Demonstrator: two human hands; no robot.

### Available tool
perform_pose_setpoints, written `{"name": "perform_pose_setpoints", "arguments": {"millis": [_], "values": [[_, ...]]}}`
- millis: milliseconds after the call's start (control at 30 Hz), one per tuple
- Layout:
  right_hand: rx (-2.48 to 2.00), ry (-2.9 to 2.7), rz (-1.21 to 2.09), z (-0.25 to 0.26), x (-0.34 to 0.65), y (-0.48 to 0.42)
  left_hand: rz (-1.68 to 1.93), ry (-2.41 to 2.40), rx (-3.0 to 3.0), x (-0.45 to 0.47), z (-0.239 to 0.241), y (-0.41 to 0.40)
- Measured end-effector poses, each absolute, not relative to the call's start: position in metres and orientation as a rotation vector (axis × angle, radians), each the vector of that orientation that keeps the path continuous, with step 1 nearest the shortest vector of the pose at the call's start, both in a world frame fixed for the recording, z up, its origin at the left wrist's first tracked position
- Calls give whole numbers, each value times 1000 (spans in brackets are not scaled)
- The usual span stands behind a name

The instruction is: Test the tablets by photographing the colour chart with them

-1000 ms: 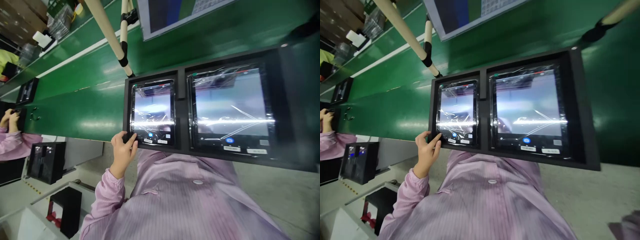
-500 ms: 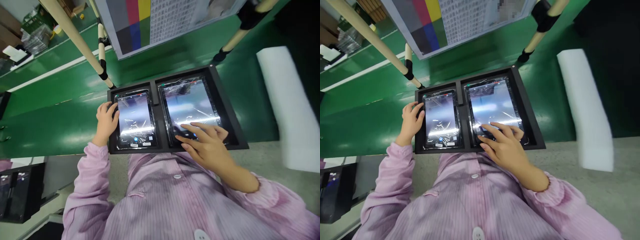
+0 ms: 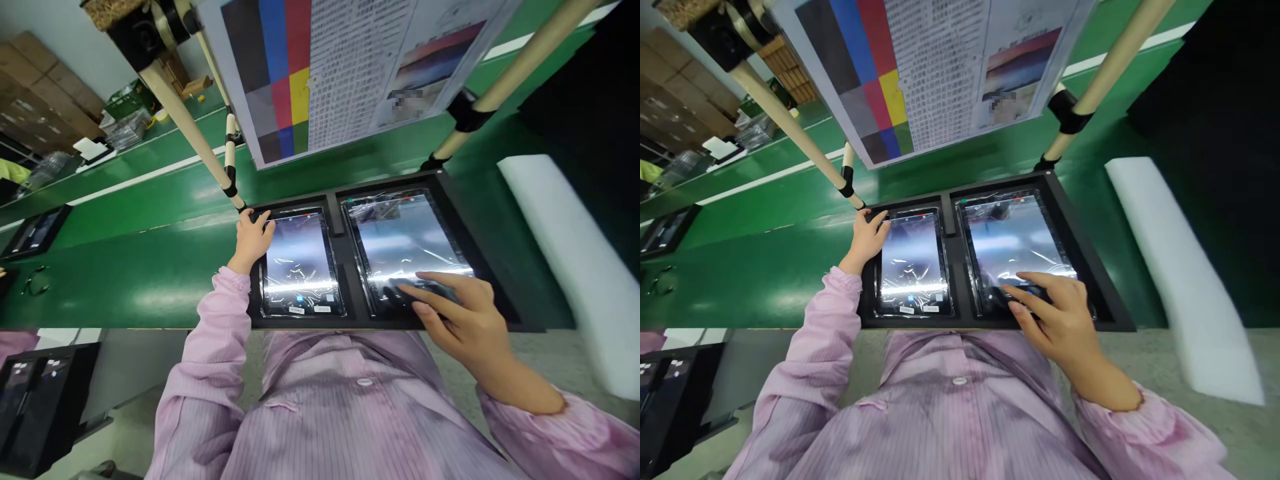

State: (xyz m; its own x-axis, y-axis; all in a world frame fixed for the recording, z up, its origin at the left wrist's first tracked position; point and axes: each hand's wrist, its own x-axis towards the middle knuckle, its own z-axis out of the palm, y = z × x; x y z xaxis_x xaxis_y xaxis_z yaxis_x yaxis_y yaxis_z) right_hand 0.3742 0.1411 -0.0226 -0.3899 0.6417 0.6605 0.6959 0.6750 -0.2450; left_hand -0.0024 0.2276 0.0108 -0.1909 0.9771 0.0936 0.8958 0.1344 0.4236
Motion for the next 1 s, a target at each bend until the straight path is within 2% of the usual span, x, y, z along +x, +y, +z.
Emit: {"name": "perform_pose_setpoints", "arguments": {"millis": [500, 767, 1000], "values": [[-1099, -2248, -155, -17, 369, 136, 432, 2327, 1705, 14, 18, 272], [-1150, -2084, -54, -25, 374, 141, 634, 2284, 1603, 7, 23, 275], [-1108, -2123, -204, -28, 379, 152, 889, 2079, 1632, 10, 77, 269]]}}
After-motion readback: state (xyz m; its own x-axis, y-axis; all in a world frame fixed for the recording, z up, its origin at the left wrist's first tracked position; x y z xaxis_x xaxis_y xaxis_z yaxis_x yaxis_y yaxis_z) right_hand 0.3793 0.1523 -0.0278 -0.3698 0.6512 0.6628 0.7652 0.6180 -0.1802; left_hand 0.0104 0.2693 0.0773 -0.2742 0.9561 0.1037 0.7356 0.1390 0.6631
